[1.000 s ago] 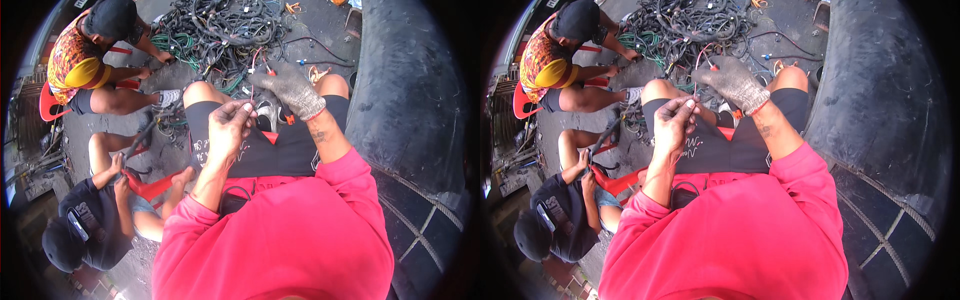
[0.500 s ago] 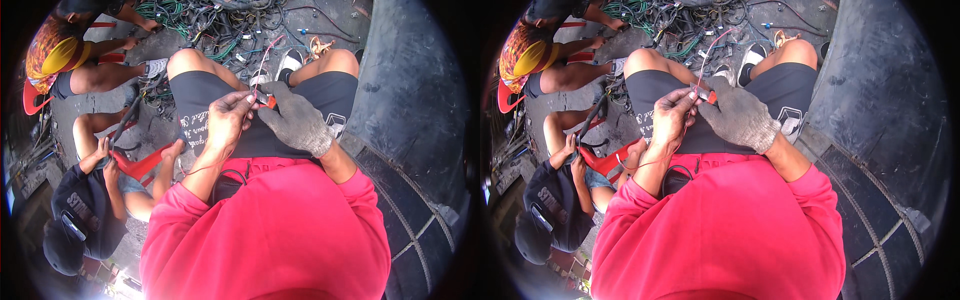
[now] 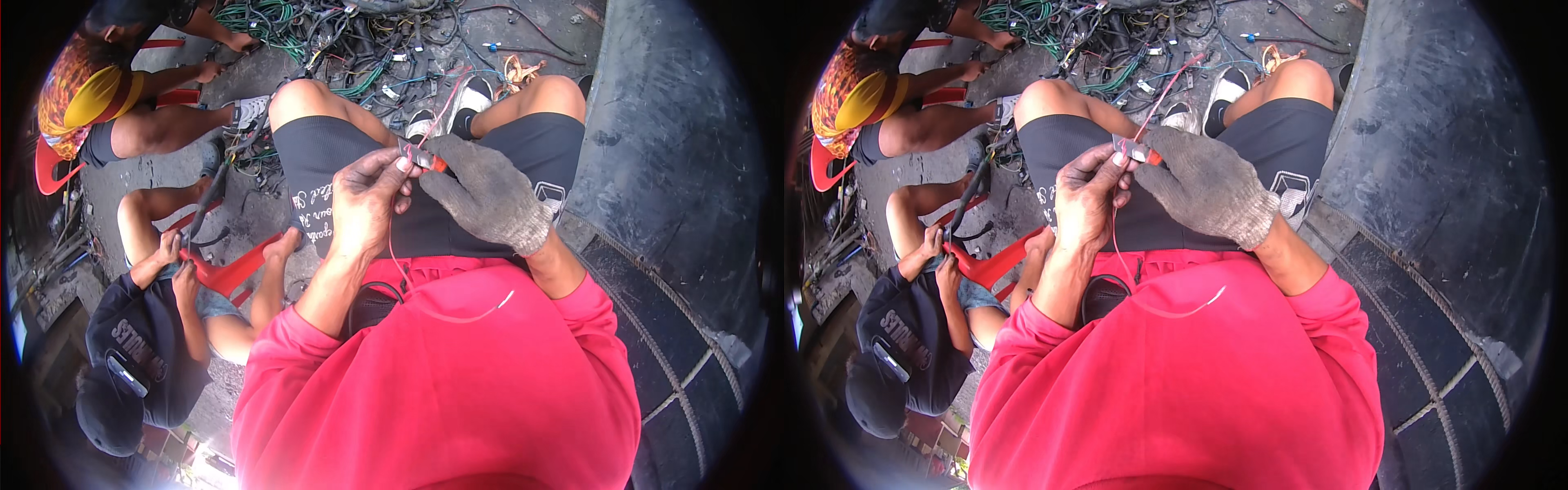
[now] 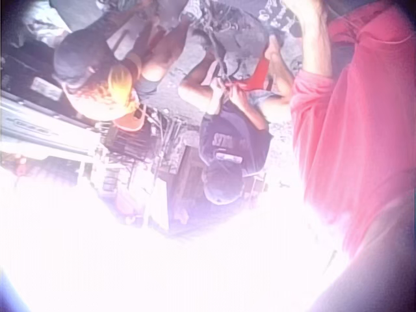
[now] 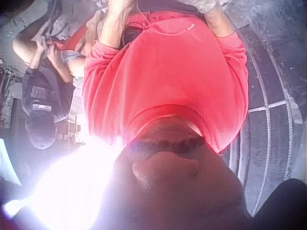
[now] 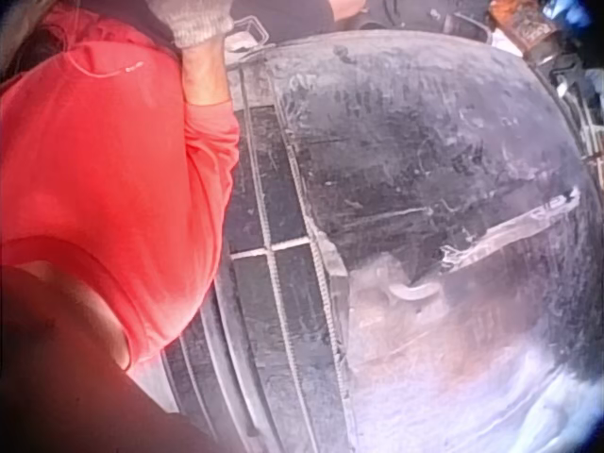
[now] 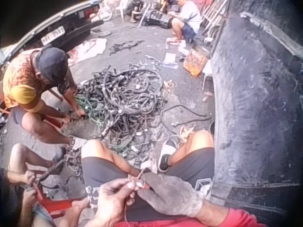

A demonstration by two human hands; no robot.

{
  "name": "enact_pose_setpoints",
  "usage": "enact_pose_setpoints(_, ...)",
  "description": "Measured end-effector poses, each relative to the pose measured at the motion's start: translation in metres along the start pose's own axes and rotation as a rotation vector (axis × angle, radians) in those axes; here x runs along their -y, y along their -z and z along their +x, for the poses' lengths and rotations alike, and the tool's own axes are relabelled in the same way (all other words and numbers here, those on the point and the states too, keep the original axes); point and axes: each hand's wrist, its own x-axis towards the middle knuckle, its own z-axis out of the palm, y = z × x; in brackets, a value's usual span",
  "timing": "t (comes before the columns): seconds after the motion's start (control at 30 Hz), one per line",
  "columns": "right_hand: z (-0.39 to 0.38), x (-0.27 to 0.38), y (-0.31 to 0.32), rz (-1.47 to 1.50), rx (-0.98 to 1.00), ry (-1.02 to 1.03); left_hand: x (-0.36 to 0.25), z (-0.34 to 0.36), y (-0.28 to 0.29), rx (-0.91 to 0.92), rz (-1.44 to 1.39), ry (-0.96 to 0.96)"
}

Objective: Stripping insulation from electrical wires using a hand tool.

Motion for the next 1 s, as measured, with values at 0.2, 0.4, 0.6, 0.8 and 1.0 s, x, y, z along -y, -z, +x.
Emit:
enact_pose_setpoints(0.2,0.0,0.001,0.001,-0.068,0.016,0.016,0.0,0.0,0.006,0.064,-0.134,0.072)
enact_pose_setpoints(0.4,0.001,0.008,0.004,-0.096,-0.049,0.049,-0.005,-0.005,0.007,0.068,-0.189,0.116)
enact_pose_setpoints(0.6,0.0,0.01,0.005,-0.147,-0.08,0.072,-0.007,-0.009,0.002,0.06,-0.207,0.059)
enact_pose_setpoints(0.8,0.0,0.015,0.011,-0.173,-0.076,0.066,-0.013,-0.014,-0.001,0.052,-0.195,0.062)
enact_pose_setpoints(1.0,0.001,0.02,0.017,-0.195,-0.077,0.045,-0.016,-0.017,-0.002,0.074,-0.226,0.075)
